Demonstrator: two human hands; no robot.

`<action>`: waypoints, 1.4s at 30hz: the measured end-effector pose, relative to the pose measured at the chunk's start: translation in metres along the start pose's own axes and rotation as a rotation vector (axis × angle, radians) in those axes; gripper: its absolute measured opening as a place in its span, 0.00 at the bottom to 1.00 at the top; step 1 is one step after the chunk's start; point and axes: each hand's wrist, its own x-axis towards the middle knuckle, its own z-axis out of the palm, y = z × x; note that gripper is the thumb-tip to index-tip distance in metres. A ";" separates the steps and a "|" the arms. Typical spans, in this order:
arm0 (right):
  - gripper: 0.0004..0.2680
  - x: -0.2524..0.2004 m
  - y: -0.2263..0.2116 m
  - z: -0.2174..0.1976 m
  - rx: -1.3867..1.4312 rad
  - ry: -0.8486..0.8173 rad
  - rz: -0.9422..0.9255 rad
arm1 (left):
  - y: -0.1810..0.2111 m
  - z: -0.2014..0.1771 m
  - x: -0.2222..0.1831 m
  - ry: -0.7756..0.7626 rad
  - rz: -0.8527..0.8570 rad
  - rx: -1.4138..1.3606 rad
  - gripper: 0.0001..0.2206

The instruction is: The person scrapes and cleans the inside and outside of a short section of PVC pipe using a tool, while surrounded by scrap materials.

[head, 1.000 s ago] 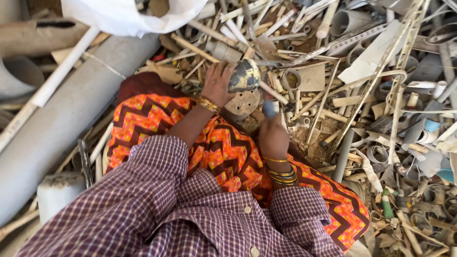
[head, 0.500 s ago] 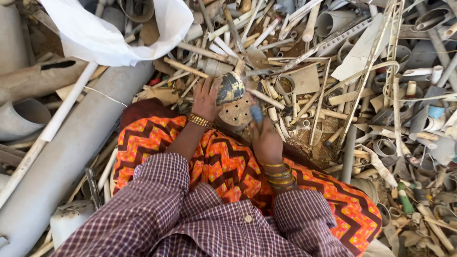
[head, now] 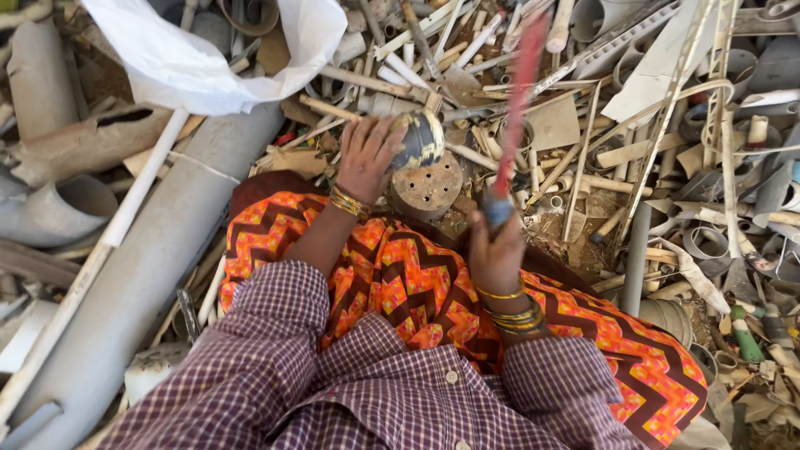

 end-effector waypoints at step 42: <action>0.11 0.002 -0.003 0.010 -0.045 -0.037 0.141 | -0.009 0.011 -0.011 -0.138 -0.143 0.099 0.46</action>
